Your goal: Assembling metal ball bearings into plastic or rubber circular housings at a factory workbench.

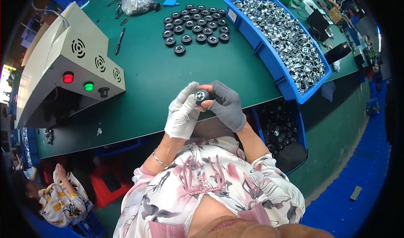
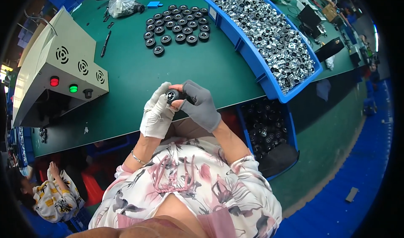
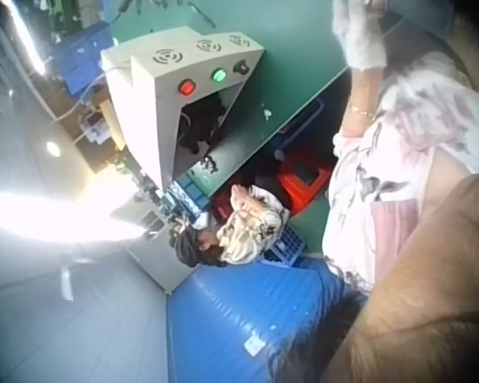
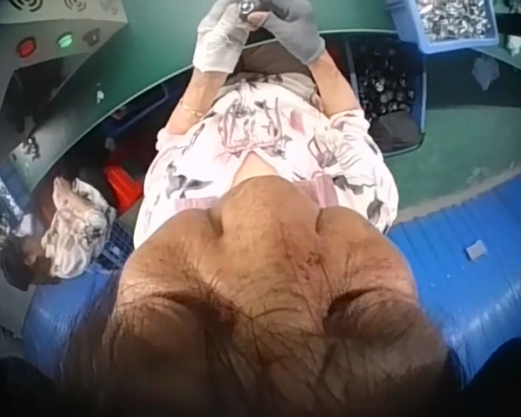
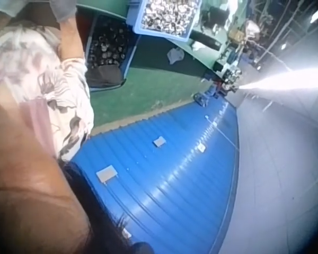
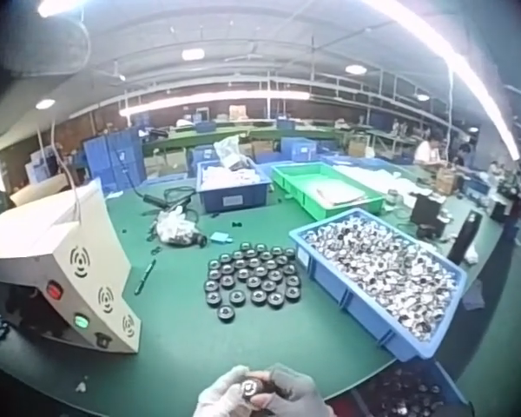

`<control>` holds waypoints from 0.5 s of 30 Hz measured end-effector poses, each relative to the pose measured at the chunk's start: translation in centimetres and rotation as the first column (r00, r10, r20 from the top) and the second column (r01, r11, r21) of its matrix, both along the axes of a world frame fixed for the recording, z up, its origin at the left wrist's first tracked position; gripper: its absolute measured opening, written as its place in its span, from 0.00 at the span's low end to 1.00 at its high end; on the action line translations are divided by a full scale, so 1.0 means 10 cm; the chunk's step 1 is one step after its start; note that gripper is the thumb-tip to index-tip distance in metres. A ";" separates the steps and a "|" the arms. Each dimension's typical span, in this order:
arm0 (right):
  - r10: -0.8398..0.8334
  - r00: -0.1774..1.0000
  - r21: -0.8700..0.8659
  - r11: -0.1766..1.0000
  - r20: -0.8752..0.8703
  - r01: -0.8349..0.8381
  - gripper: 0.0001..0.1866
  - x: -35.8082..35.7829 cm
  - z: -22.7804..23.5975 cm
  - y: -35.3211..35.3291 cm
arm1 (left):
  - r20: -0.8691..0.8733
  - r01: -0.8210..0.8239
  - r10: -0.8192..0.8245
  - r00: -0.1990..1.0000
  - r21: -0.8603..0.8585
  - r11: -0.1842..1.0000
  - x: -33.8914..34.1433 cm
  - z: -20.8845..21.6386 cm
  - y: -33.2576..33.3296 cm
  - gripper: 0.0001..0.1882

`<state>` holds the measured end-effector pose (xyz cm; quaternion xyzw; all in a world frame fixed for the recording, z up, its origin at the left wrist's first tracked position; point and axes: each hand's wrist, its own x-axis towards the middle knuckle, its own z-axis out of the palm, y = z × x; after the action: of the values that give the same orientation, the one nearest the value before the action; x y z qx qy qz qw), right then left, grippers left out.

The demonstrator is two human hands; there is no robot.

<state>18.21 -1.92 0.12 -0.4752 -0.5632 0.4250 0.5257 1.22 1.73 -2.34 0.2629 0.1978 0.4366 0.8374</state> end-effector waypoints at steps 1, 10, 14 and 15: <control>0.000 0.999 -0.004 1.000 -0.048 0.000 0.22 0.00 0.01 0.01 | -0.001 -0.001 0.001 1.000 0.001 1.000 0.02 0.02 0.00 0.22; -0.016 0.998 0.018 1.000 0.056 0.015 0.23 0.09 0.03 0.01 | -0.071 -0.031 0.033 0.997 0.023 0.999 0.09 0.13 -0.05 0.19; -0.029 0.996 0.064 0.998 0.084 0.024 0.23 0.05 0.12 0.01 | -0.201 -0.107 0.114 0.973 0.045 0.993 0.11 0.19 -0.08 0.20; -0.022 1.000 0.040 0.999 0.004 0.022 0.23 0.04 0.13 0.01 | -0.212 -0.102 0.106 0.971 0.029 0.994 0.12 0.21 -0.07 0.19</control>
<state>18.61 -1.81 1.46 -0.4717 -0.5673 0.4069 0.5386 2.40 1.00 -0.24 0.3051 0.2960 0.4509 0.7848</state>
